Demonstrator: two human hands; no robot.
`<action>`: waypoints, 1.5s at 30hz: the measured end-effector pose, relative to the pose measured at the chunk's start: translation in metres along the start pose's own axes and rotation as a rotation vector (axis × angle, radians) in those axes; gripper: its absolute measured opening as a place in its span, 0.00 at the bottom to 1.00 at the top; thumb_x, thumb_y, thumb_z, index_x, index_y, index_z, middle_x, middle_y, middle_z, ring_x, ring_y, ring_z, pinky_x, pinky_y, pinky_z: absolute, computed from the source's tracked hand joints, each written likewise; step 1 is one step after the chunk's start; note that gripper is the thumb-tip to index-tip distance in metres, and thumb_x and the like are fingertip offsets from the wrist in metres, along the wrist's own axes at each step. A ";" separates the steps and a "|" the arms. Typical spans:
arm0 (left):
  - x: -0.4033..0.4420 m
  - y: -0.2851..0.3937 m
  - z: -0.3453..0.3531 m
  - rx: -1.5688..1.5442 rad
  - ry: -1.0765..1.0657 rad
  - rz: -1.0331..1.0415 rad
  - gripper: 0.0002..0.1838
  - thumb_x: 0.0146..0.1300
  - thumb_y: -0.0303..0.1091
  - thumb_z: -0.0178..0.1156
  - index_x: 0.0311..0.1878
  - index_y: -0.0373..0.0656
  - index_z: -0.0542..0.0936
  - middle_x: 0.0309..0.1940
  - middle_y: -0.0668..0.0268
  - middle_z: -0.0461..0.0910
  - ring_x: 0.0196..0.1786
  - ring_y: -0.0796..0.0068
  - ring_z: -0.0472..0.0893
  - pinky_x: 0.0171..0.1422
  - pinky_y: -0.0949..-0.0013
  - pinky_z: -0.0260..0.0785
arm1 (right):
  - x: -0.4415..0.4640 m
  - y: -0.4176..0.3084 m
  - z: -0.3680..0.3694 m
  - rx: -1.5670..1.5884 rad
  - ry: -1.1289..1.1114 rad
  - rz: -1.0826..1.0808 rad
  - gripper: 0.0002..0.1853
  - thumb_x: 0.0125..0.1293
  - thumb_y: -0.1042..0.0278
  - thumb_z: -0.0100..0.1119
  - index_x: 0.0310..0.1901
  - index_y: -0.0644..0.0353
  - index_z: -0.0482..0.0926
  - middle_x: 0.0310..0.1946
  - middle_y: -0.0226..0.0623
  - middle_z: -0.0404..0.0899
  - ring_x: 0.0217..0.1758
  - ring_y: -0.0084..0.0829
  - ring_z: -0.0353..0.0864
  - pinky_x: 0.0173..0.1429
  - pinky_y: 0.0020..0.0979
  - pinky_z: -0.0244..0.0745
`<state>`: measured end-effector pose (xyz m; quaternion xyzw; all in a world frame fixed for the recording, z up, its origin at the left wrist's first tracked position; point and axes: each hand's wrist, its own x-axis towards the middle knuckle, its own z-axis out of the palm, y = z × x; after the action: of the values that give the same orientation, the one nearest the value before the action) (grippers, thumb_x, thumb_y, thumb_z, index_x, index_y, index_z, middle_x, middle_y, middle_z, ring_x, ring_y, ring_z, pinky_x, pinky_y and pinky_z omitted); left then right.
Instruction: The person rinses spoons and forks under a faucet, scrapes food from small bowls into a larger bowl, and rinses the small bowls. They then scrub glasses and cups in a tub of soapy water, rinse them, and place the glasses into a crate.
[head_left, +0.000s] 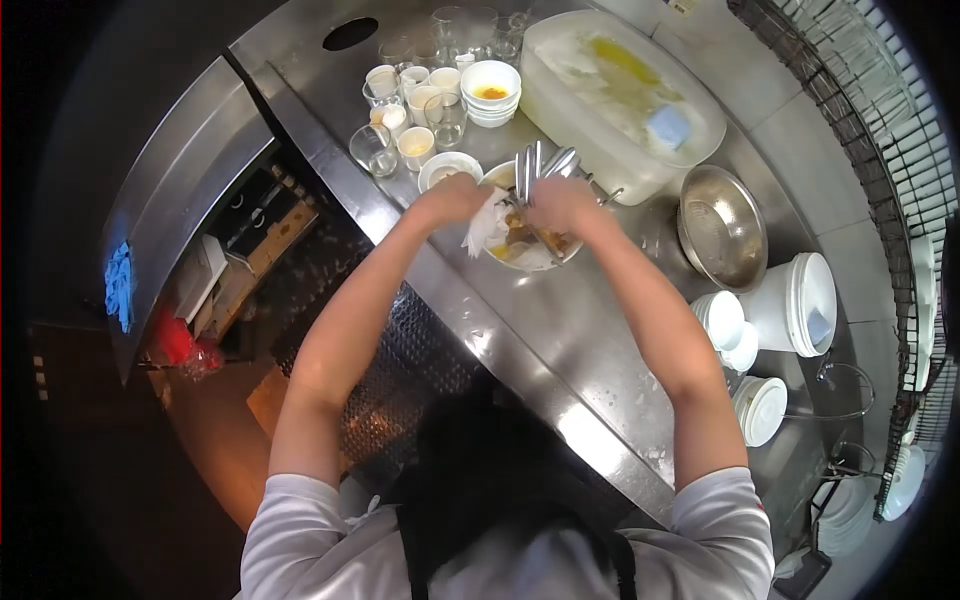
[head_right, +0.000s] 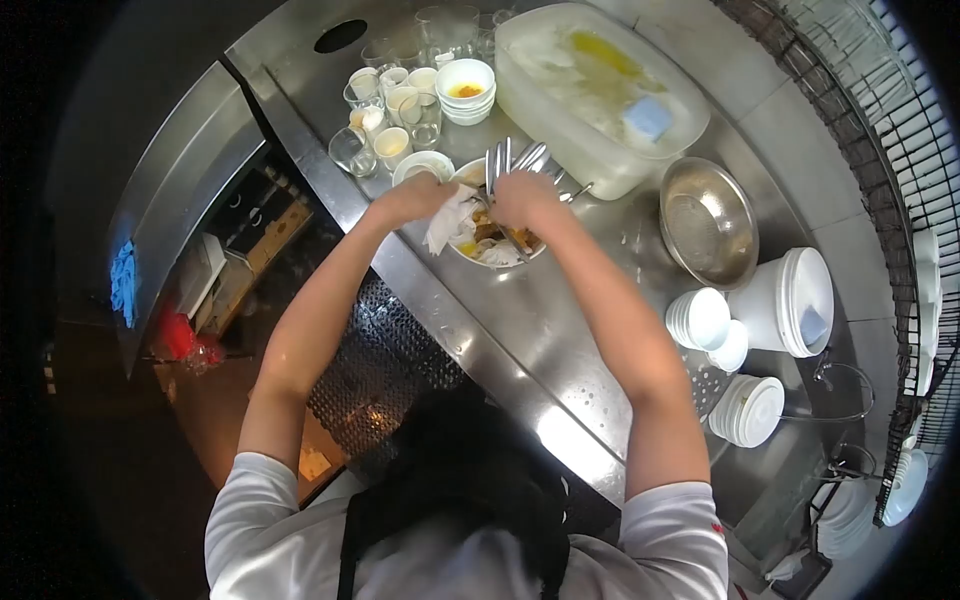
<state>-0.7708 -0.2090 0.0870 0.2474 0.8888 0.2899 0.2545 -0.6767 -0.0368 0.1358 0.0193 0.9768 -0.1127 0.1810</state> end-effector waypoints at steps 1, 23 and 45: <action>-0.001 -0.002 -0.002 -0.018 -0.053 0.009 0.26 0.57 0.49 0.59 0.34 0.27 0.80 0.27 0.54 0.80 0.30 0.61 0.79 0.35 0.59 0.69 | -0.011 -0.006 0.003 -0.029 -0.077 0.008 0.12 0.54 0.63 0.59 0.35 0.62 0.82 0.35 0.50 0.82 0.42 0.46 0.82 0.48 0.41 0.77; -0.062 0.003 0.057 -0.760 0.011 -0.164 0.13 0.61 0.26 0.44 0.43 0.31 0.76 0.24 0.58 0.79 0.19 0.70 0.78 0.21 0.69 0.72 | 0.034 0.010 -0.001 -0.459 0.004 -0.249 0.22 0.52 0.65 0.56 0.52 0.53 0.79 0.55 0.43 0.71 0.49 0.44 0.79 0.53 0.40 0.74; -0.058 0.030 0.075 -0.119 0.183 0.062 0.09 0.51 0.22 0.55 0.36 0.29 0.76 0.35 0.40 0.79 0.43 0.40 0.78 0.51 0.49 0.70 | -0.034 0.026 0.033 -0.718 -0.008 0.143 0.27 0.43 0.45 0.70 0.41 0.56 0.83 0.48 0.39 0.74 0.58 0.37 0.65 0.60 0.41 0.55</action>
<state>-0.6737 -0.1928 0.0712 0.2316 0.8816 0.3710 0.1776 -0.6312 -0.0192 0.1128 0.0223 0.9497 0.2500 0.1875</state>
